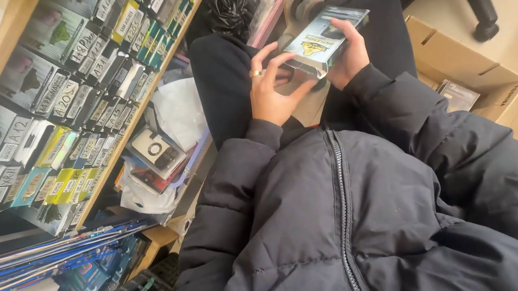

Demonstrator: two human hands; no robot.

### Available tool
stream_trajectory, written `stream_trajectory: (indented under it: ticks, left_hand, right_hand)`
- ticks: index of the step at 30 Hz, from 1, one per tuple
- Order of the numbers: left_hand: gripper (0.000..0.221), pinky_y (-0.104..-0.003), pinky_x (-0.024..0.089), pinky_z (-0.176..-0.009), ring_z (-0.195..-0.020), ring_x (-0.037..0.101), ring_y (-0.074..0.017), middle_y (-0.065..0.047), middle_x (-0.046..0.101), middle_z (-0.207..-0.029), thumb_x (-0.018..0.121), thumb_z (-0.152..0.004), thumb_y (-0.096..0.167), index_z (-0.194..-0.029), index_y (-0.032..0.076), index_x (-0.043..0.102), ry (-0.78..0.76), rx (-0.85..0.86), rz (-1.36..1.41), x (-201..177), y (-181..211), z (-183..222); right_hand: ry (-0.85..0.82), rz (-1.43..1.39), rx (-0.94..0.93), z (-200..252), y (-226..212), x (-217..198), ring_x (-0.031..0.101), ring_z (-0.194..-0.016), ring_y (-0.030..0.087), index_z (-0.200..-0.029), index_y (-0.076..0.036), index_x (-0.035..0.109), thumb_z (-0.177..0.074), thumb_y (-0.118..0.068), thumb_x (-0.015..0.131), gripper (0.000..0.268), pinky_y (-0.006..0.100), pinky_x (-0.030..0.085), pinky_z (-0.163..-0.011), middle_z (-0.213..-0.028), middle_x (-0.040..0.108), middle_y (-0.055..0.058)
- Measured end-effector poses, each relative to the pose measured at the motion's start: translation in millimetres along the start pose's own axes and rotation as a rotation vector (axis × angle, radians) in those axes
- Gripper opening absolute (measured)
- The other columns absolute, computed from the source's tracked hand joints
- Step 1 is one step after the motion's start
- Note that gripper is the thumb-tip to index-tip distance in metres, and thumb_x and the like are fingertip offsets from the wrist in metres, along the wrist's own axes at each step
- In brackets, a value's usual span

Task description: Unboxing and inspecting phone accessories from a cardboard box to organize them on shelves

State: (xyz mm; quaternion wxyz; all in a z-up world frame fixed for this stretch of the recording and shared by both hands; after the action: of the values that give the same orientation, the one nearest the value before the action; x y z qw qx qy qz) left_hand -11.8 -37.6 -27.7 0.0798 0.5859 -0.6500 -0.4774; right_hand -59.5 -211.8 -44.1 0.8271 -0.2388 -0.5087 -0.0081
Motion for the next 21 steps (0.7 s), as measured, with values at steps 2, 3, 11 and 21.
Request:
stream_trajectory:
  ticks: [2,3,11,21]
  left_hand:
    - [0.062,-0.034,0.062,-0.092,-0.122,0.059,-0.0201,-0.004,0.042,-0.144,0.094,-0.067,0.042,-0.121,0.028,0.065,-0.094,-0.106,0.153,6,-11,1]
    - [0.062,-0.034,0.062,-0.092,-0.122,0.059,-0.0201,-0.004,0.042,-0.144,0.094,-0.067,0.042,-0.121,0.028,0.065,-0.085,-0.100,0.150,10,-14,3]
    - [0.055,-0.034,0.056,-0.084,-0.083,0.069,-0.0199,-0.001,0.065,-0.097,0.032,-0.111,0.049,-0.092,0.021,0.074,-0.278,-0.276,0.280,29,-56,7]
    - [0.098,-0.052,0.048,-0.110,-0.091,0.056,-0.0233,-0.013,0.039,-0.112,0.049,-0.104,0.062,-0.161,-0.008,0.009,-0.240,-1.084,1.123,56,-77,18]
  right_hand:
    - [0.105,0.047,-0.170,-11,-6,-13,0.067,-0.085,0.028,-0.083,-0.010,0.062,-0.086,-0.019,0.068,0.011,0.038,0.052,-0.080,-0.084,0.066,0.009]
    - [0.094,0.050,-0.171,-28,-7,-32,0.067,-0.085,0.028,-0.083,-0.010,0.062,-0.086,-0.019,0.068,0.011,0.038,0.052,-0.080,-0.084,0.066,0.009]
    - [0.012,0.217,-0.397,-57,12,-60,0.055,-0.134,0.036,-0.147,0.002,0.047,-0.090,-0.039,0.087,0.081,0.057,0.045,-0.112,-0.144,0.054,0.026]
    - [-0.345,1.119,-0.873,-7,33,-16,0.061,-0.126,0.029,-0.131,0.000,0.063,-0.096,-0.022,0.079,0.043,0.049,0.049,-0.107,-0.128,0.067,0.020]
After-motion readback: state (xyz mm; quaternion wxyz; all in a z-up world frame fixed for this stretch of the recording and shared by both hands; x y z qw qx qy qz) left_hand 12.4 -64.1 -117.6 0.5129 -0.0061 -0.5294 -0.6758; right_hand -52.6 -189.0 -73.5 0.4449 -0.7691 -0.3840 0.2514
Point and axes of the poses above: each hand's wrist, its own z-axis away from the middle knuckle, its own x-axis out of the palm, y = z × x, the point moved 2 cm from there along -z, towards the middle knuckle
